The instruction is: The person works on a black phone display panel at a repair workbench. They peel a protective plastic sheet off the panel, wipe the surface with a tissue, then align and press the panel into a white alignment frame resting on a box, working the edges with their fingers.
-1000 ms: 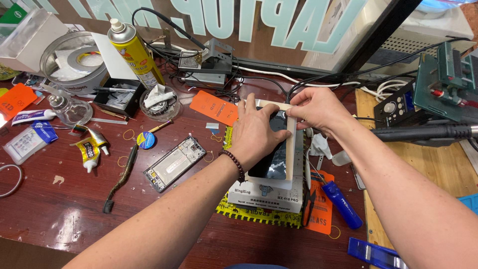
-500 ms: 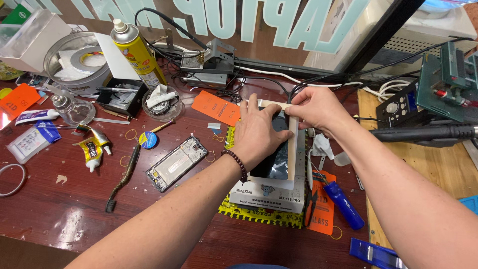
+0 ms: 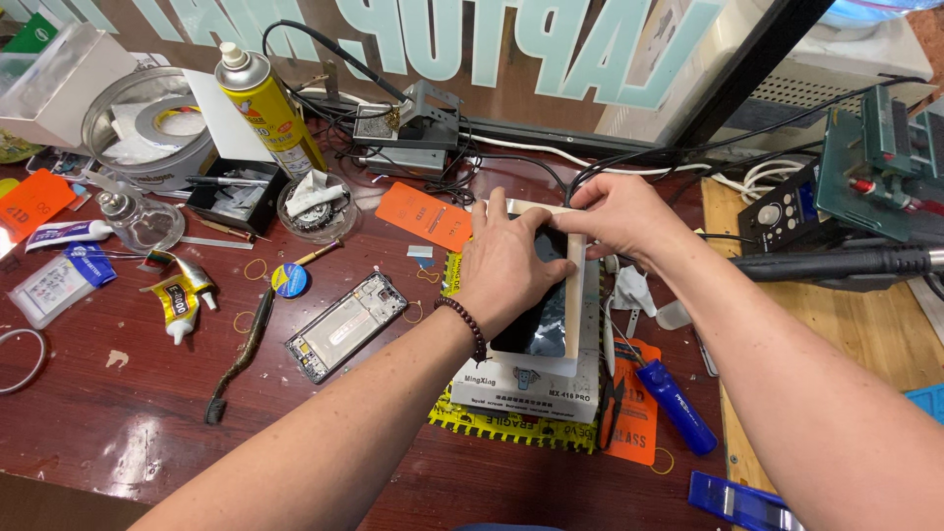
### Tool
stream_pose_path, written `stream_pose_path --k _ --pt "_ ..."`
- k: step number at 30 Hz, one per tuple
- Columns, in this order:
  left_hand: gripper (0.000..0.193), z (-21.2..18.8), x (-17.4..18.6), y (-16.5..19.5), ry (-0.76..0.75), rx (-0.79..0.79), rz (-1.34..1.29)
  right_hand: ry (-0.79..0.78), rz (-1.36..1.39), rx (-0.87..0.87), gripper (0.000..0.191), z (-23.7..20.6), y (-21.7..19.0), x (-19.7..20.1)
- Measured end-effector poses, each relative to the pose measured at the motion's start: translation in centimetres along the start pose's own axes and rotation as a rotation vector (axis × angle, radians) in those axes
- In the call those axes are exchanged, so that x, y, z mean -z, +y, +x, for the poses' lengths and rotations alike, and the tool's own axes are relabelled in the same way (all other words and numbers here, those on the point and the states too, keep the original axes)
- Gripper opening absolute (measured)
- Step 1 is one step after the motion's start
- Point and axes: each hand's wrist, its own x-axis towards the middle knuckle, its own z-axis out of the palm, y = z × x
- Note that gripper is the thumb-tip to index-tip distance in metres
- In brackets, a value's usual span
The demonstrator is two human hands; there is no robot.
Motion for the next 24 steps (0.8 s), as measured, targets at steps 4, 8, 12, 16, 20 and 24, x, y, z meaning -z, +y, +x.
stream_pose_path --k 4,8,12,16,20,24 --pt "0.063 -0.02 -0.01 -0.13 -0.002 -0.005 -0.015 0.009 -0.078 0.028 0.037 0.12 -0.22 -0.39" --pt "0.065 -0.05 -0.12 -0.26 0.018 -0.020 -0.014 0.006 -0.049 0.013 0.033 0.48 0.14 -0.08" --pt "0.066 0.01 -0.12 -0.23 0.007 -0.013 -0.012 0.008 -0.028 0.007 0.032 0.65 0.37 0.27" --pt "0.065 0.02 -0.05 -0.12 0.000 -0.003 -0.017 -0.007 0.031 -0.004 0.032 0.52 0.07 0.40" --pt "0.064 -0.09 0.04 -0.22 0.011 -0.025 -0.017 -0.003 -0.026 -0.034 0.033 0.19 -0.24 0.20" --pt "0.065 -0.01 -0.04 -0.23 0.013 -0.025 -0.019 -0.013 -0.055 0.047 0.037 0.19 -0.06 -0.19"
